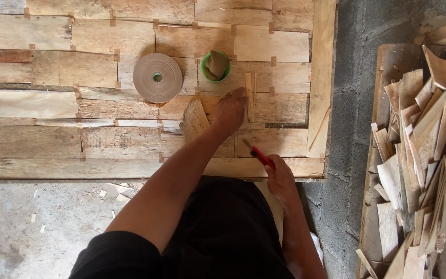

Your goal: Apply small wooden strips to a surface and cut them to fit using a utility knife.

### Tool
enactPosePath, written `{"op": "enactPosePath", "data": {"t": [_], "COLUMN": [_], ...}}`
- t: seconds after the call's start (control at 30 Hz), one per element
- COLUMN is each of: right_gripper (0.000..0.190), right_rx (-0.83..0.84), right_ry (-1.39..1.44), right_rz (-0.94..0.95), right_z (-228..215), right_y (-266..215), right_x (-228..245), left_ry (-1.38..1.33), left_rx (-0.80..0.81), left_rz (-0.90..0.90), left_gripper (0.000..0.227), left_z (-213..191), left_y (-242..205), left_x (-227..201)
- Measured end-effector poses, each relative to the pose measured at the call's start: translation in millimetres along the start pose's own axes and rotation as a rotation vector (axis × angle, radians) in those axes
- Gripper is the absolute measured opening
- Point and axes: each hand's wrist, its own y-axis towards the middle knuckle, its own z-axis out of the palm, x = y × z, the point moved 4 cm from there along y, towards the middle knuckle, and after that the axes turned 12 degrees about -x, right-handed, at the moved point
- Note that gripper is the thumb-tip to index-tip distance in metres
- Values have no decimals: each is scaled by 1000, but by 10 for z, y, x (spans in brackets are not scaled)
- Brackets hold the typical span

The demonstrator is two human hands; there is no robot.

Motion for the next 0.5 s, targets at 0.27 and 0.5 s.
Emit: {"op": "enactPosePath", "data": {"t": [0.27, 0.5], "right_gripper": [22, 16], "right_rx": [-64, -336], "right_ry": [-127, -303], "right_rz": [-181, -375], "right_z": [25, 77], "right_y": [151, 381], "right_x": [93, -251], "left_ry": [-211, -216], "left_rx": [-12, -53], "left_rz": [-371, -612], "left_gripper": [45, 53], "left_z": [-241, -132], "left_y": [184, 214], "left_x": [-205, -202]}}
